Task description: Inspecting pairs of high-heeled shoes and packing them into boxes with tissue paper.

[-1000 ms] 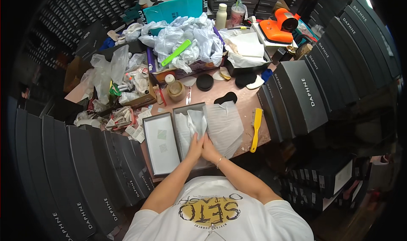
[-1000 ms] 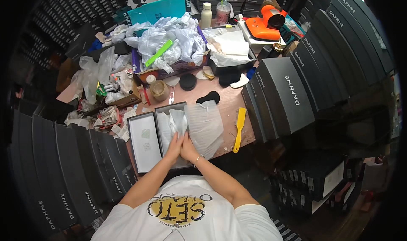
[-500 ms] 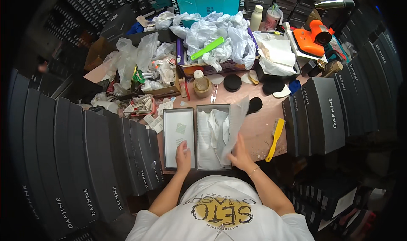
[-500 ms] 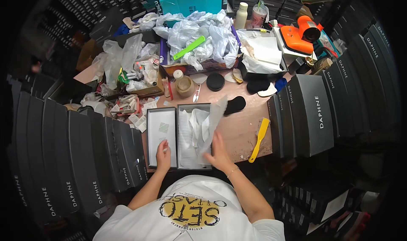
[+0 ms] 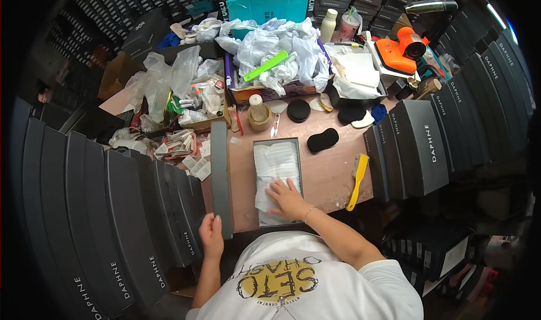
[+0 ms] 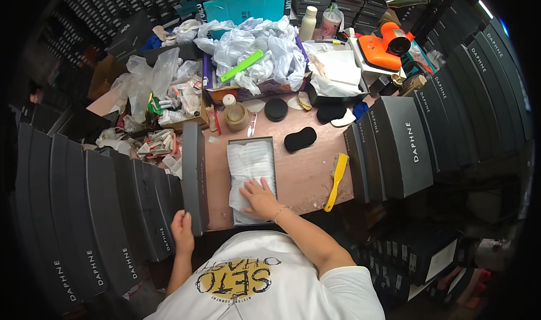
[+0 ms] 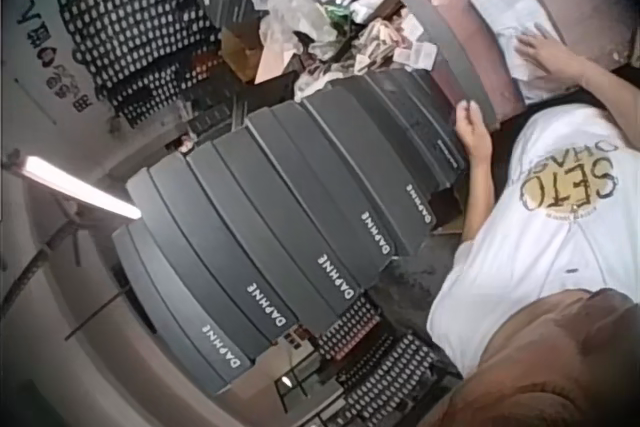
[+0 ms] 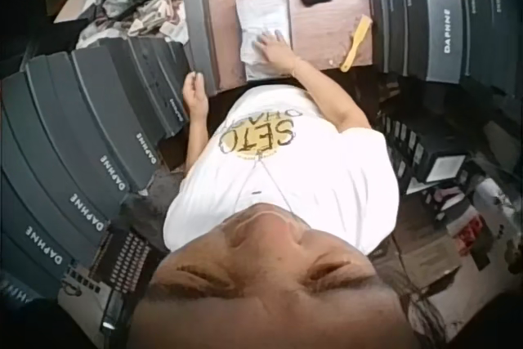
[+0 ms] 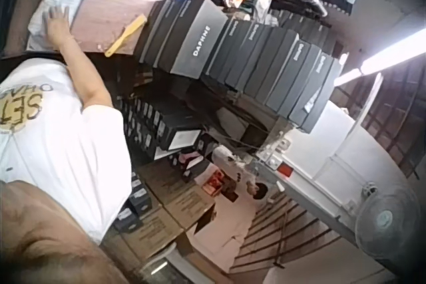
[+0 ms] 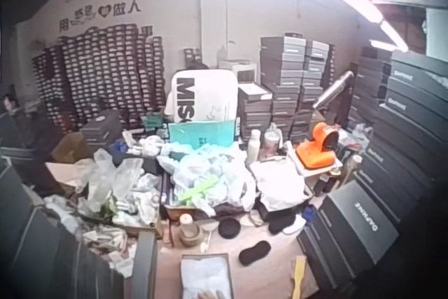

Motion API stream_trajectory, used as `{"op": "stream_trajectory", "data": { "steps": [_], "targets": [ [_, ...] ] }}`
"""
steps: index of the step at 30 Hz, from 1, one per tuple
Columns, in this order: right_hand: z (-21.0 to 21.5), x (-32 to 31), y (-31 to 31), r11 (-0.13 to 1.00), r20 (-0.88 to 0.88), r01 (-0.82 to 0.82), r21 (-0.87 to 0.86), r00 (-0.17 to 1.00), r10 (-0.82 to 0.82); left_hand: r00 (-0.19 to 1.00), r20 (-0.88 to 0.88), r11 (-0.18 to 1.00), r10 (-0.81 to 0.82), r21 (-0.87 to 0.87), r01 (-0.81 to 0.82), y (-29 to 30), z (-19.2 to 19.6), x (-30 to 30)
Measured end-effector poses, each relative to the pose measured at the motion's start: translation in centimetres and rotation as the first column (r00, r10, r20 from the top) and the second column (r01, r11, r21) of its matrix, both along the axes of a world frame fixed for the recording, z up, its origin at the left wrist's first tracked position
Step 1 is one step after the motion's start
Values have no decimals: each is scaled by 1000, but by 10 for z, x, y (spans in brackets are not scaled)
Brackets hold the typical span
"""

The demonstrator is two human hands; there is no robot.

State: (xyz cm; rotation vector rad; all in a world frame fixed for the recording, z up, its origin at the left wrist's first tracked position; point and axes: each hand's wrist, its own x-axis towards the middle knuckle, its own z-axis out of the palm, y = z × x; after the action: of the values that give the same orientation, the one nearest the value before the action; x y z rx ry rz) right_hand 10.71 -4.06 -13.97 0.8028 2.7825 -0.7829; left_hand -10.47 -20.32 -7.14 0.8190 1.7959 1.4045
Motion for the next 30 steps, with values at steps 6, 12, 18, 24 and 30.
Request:
{"op": "stream_trajectory", "data": {
  "steps": [6, 12, 18, 24, 30],
  "targets": [
    [30, 37, 4, 552, -355, 343, -760, 493, -795, 756, 653, 999, 40, -53, -6, 21, -29, 35],
    [-39, 46, -9, 515, -251, 635, -575, 462, -850, 957, 127, 927, -261, -243, 285, 39, -91, 47],
    [-30, 35, -5, 369, -123, 744, -556, 366, -922, 787, 589, 863, -183, -287, 415, 55, -151, 14],
    [-29, 39, -45, 439, -212, 488, -755, 452, -867, 652, 752, 894, -100, -219, 390, 54, -90, 38],
    [75, 113, -41, 629, -554, 313, -711, 301, -776, 677, 652, 931, -340, 134, 338, 61, 3, 102]
  ]
}}
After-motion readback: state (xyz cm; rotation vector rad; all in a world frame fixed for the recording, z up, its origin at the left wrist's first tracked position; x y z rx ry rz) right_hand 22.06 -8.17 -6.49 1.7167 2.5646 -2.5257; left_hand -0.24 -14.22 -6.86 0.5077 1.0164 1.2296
